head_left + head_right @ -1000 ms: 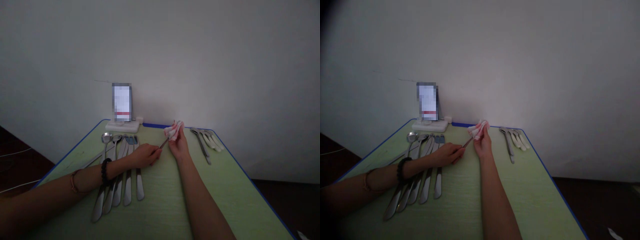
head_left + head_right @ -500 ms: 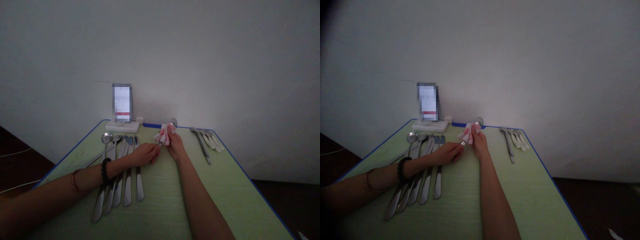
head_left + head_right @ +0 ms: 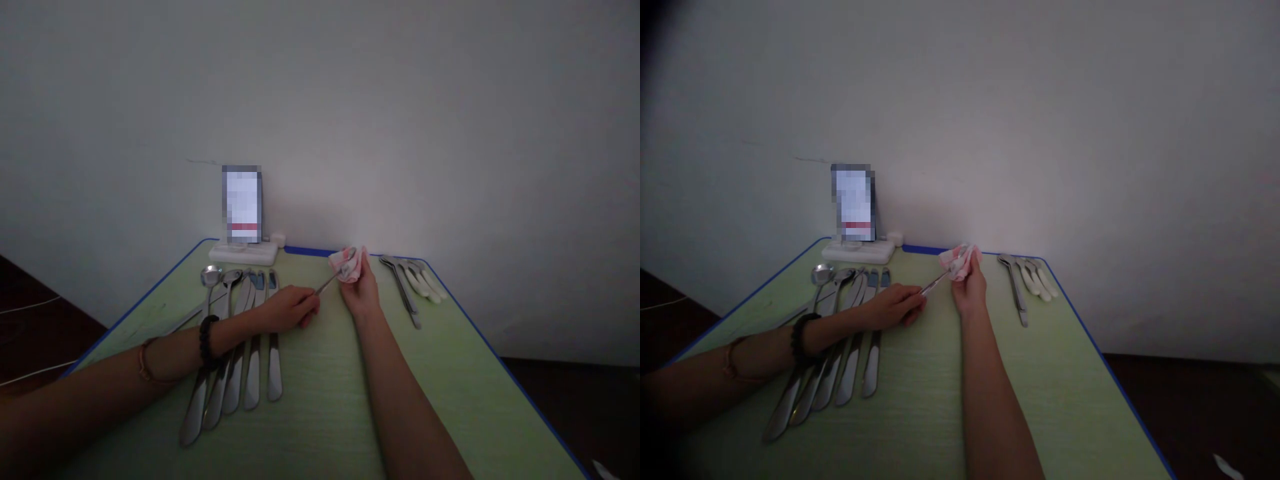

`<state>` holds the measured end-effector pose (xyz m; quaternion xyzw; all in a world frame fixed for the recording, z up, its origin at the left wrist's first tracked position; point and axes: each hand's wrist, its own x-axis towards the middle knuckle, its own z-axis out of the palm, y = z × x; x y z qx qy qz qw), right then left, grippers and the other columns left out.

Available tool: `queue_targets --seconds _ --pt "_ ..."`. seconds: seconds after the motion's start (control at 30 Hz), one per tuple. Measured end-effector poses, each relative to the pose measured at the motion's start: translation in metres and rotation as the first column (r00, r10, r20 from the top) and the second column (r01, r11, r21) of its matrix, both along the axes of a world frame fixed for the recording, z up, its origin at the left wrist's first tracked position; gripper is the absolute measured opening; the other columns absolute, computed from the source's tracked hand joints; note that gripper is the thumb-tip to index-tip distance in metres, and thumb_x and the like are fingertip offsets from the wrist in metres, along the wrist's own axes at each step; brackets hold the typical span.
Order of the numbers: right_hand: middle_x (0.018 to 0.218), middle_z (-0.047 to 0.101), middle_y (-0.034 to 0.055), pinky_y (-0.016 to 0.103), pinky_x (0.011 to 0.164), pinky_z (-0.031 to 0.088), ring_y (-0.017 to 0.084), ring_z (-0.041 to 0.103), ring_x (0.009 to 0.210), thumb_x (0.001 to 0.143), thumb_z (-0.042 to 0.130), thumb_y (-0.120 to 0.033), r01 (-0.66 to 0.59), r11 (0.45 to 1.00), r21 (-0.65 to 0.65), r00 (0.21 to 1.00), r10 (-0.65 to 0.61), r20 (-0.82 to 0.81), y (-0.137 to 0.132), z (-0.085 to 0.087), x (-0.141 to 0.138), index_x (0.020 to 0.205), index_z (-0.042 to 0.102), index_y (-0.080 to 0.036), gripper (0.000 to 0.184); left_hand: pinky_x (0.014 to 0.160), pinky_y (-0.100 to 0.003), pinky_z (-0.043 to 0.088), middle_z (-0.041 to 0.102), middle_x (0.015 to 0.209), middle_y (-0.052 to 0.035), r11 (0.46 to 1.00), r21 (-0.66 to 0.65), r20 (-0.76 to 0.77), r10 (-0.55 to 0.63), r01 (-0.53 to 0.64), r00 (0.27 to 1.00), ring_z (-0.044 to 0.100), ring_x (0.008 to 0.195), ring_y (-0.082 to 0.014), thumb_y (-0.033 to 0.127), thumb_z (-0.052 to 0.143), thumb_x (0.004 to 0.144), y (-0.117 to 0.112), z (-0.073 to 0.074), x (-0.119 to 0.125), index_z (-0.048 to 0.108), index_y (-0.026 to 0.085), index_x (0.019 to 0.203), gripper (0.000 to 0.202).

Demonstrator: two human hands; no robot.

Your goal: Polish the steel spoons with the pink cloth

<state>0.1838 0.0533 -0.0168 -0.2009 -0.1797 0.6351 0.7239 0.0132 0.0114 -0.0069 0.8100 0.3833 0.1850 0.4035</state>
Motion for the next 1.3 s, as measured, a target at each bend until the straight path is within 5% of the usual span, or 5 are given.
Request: queue_targets --seconds 0.13,0.3,0.63,0.87,1.3 --pt "0.073 0.069 -0.0005 0.022 0.07 0.053 0.009 0.062 0.064 0.081 0.058 -0.032 -0.138 0.99 0.038 0.969 0.127 0.213 -0.005 0.0 -0.008 0.081 0.066 -0.016 0.018 0.038 -0.018 0.031 0.047 0.049 0.0072 0.971 -0.23 0.143 0.102 -0.067 0.984 0.038 0.037 -0.0079 0.035 0.033 0.086 0.001 -0.003 0.003 0.048 0.018 0.084 0.023" --pt "0.068 0.069 0.0015 0.023 0.059 0.051 0.013 0.061 0.063 0.071 0.067 -0.04 -0.371 0.929 0.0 0.85 0.34 0.403 -0.012 -0.005 -0.015 0.08 0.067 -0.014 0.028 0.031 -0.018 0.029 0.037 0.046 0.009 0.956 -0.279 0.255 0.165 -0.091 0.953 0.033 0.031 -0.0069 0.049 0.031 0.086 0.003 -0.008 0.004 0.047 0.017 0.081 0.036" --pt "0.069 0.067 -0.0048 0.019 0.06 0.047 0.007 0.057 0.059 0.071 0.069 -0.035 -0.201 0.979 -0.016 0.97 0.201 0.135 -0.01 0.005 -0.013 0.079 0.065 -0.02 0.018 0.031 -0.017 0.029 0.034 0.047 0.0082 0.967 -0.232 0.15 0.143 -0.106 0.978 0.032 0.032 -0.0055 0.052 0.034 0.085 -0.001 0.0 0.003 0.052 0.016 0.074 0.042" --pt "0.069 0.067 0.0003 0.022 0.059 0.046 0.011 0.058 0.06 0.063 0.073 -0.044 -0.235 0.971 -0.032 0.922 0.233 0.31 -0.011 0.001 -0.014 0.081 0.066 -0.015 0.036 0.031 -0.017 0.026 0.033 0.045 0.0084 0.962 -0.226 0.163 0.195 -0.156 0.967 0.031 0.032 -0.0058 0.051 0.034 0.084 0.0 0.0 0.003 0.052 0.016 0.073 0.041" --pt "0.063 0.065 -0.0022 0.022 0.056 0.04 0.008 0.051 0.053 0.063 0.074 -0.038 -0.248 0.967 -0.054 0.855 0.245 0.457 -0.014 -0.001 -0.016 0.073 0.064 -0.015 0.027 0.027 -0.018 0.027 0.035 0.043 0.0083 0.953 -0.241 0.182 0.232 -0.186 0.955 0.033 0.028 -0.0066 0.055 0.035 0.084 0.002 -0.002 0.004 0.051 0.017 0.072 0.043"
